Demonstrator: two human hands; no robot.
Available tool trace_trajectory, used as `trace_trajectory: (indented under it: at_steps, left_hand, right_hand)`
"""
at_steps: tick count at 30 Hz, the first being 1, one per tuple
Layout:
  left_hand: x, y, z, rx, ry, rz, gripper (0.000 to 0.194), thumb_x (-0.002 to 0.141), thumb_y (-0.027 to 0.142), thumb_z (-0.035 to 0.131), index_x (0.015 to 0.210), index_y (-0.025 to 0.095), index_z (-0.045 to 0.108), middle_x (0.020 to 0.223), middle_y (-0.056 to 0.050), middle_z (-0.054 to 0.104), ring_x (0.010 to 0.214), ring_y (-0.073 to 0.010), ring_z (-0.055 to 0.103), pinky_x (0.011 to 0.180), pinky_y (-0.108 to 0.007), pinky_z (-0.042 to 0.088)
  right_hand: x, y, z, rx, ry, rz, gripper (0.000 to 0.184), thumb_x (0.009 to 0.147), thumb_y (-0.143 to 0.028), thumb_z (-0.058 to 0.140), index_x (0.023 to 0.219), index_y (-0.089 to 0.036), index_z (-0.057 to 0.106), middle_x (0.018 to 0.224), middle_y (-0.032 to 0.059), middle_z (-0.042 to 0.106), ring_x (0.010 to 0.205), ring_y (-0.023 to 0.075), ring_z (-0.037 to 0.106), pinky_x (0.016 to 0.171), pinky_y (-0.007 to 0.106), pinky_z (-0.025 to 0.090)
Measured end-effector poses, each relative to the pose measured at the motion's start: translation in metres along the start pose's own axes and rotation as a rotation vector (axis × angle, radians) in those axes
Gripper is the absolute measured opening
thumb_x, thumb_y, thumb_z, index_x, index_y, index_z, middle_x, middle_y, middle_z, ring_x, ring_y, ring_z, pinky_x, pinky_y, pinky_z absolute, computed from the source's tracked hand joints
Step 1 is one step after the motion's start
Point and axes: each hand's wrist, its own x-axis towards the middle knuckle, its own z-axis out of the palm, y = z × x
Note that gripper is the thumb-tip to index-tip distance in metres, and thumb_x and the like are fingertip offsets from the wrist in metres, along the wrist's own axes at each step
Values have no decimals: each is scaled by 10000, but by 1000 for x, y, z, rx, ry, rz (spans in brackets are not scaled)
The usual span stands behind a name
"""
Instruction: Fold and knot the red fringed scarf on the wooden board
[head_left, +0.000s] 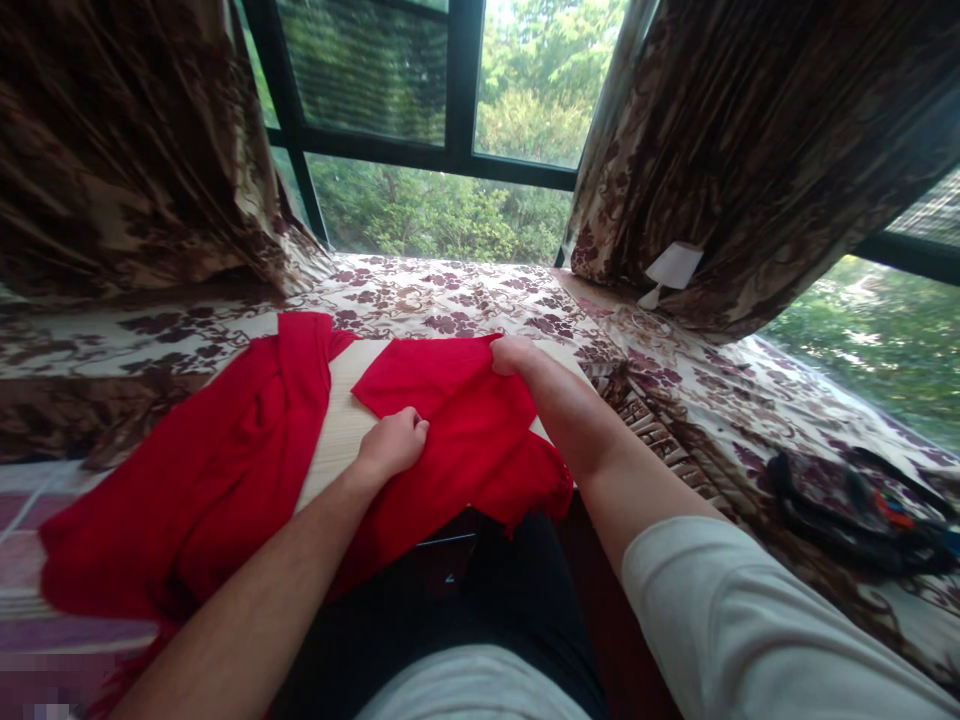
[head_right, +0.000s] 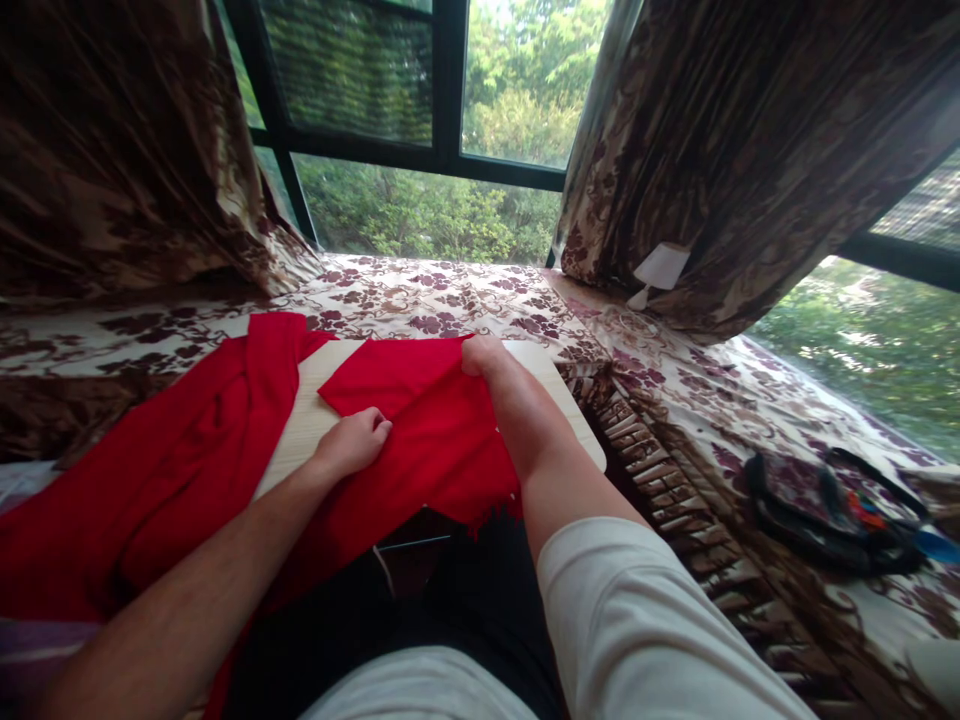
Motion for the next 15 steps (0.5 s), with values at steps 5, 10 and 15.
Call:
trace_trajectory:
  at_steps: [5,10,15]
  left_hand:
    - [-1,1,0,5,14,-2,288,912,412,406,928,223,623,948,-112,734,925,-295,685,734,-359,457]
    - [-4,1,1,9,43,6,283,897,442,441,945,226,618,928,-103,734,903,-284,687,726,-346,457]
    - [-5,0,3,15,63,14,289,882,452,474,996,225,612,951,-98,735,907,-288,689,728,-349,461]
  right_hand:
    - [-11,-9,22,104,283,61,455,844,-213,579,1296,-159,582,1331,179,573,1089,282,638,906,354,511]
    - [-24,-23,48,226,449,-34,462,977,-388,433,1376,-184,547,1454,141,494,1324,277,467,1093,386,384]
    - [-32,-27,71,333,222,-56,625,995,-583,326,1540,-279,360,1635,76,257,1501,309,193,1185,555,182]
